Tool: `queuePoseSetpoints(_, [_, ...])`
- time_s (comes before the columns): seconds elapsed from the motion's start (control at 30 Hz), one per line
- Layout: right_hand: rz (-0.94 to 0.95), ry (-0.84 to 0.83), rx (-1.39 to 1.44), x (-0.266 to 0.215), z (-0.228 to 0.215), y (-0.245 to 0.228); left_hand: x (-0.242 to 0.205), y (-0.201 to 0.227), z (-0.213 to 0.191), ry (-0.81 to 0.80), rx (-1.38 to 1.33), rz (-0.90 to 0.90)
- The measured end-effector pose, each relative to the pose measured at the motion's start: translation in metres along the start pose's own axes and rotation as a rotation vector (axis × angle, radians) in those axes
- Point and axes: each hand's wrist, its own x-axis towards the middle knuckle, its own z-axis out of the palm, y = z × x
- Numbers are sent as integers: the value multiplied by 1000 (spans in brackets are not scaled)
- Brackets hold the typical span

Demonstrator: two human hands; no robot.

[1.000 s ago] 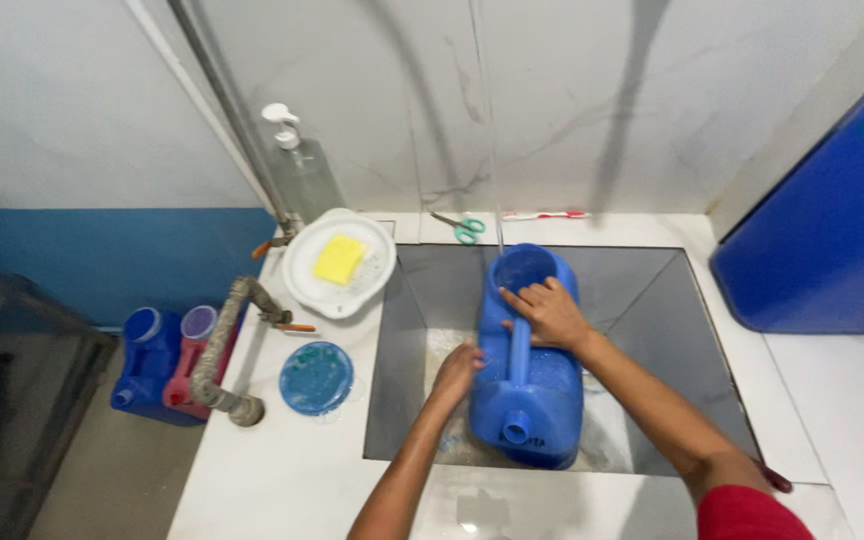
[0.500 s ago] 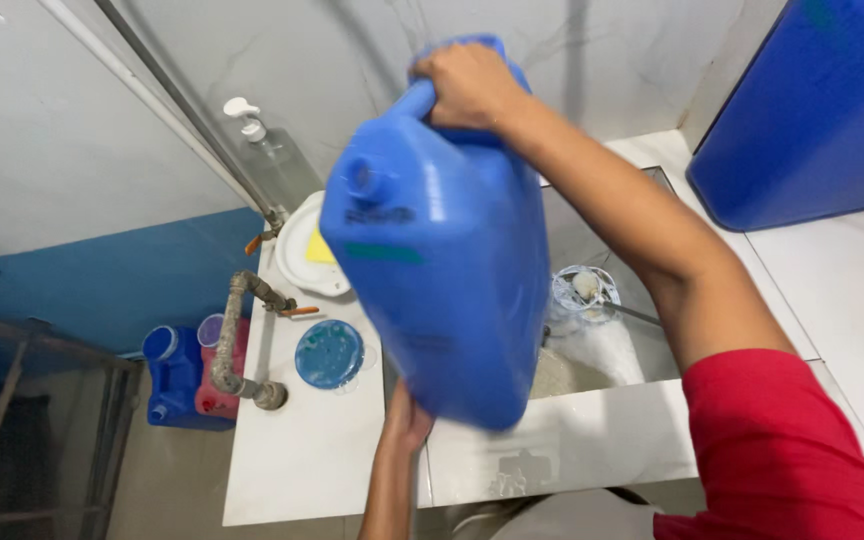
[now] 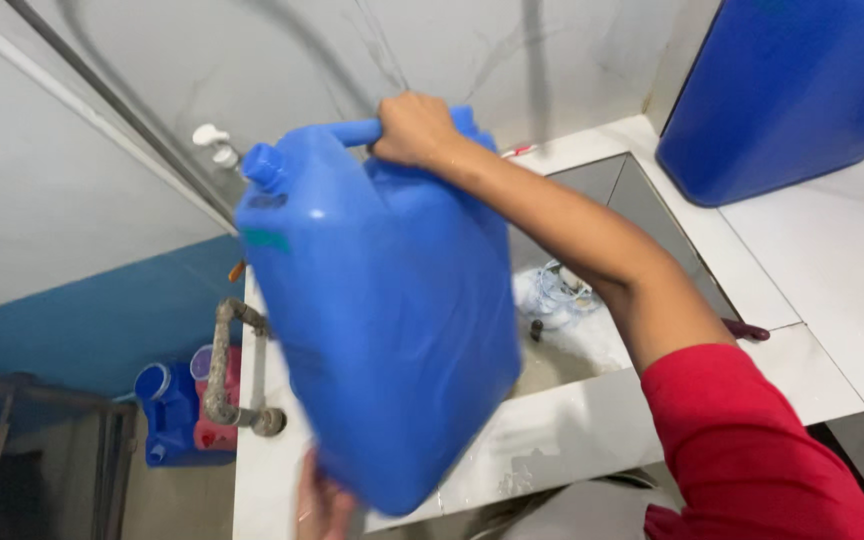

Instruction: The person cleans a large blue jerrycan in a sink. They use a toothbrush to scrub the cap, scissors to cut the cap's seal, and a sponge to wash the exterior and interior of the container. The person rinses the jerrycan and cap with water from the tap and places the cleaned items aside.

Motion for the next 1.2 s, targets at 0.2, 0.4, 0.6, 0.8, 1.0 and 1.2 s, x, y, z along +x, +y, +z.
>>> queuePoseSetpoints(0.2, [-24,174,121,3,3,9,56,19,-21,13,82,326])
queuePoseSetpoints(0.4, [-26,10,-24,3,2,-3,21,-25,-31,-20,-31,91])
queuePoseSetpoints(0.6, [-45,200,114,-2,7,3,31,21,15,54,38,274])
queuePoseSetpoints(0.8, [-28,32,-37,2,2,-5,-18,-10,6,-176,284,507])
queuePoseSetpoints(1.0, [-88,251,124,5,7,-6,13,32,19,113,23,362])
queuePoseSetpoints(1.2, [-51,54,0,3,12,-7,-20,-8,17,66,-26,167])
